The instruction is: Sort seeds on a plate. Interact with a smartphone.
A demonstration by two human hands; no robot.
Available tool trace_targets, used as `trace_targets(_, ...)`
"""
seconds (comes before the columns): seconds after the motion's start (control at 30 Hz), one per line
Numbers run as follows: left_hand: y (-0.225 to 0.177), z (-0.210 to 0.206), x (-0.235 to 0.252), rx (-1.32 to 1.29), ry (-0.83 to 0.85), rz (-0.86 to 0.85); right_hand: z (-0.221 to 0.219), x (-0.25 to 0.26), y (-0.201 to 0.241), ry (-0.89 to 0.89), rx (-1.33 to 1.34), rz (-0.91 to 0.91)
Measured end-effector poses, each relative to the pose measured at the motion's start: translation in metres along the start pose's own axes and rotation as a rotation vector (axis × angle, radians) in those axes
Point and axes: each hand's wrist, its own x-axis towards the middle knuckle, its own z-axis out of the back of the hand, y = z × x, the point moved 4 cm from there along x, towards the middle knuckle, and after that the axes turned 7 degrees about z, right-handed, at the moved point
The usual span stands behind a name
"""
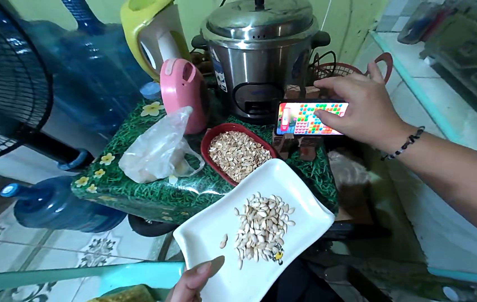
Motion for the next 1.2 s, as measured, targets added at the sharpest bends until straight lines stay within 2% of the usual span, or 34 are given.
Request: trace_targets(1.2, -0.0001, -0.0017, 0.0001, -0.003, -0.018, 0.006, -0.0010, -0.0048, -0.0018, 0.028, 0.008, 0.023)
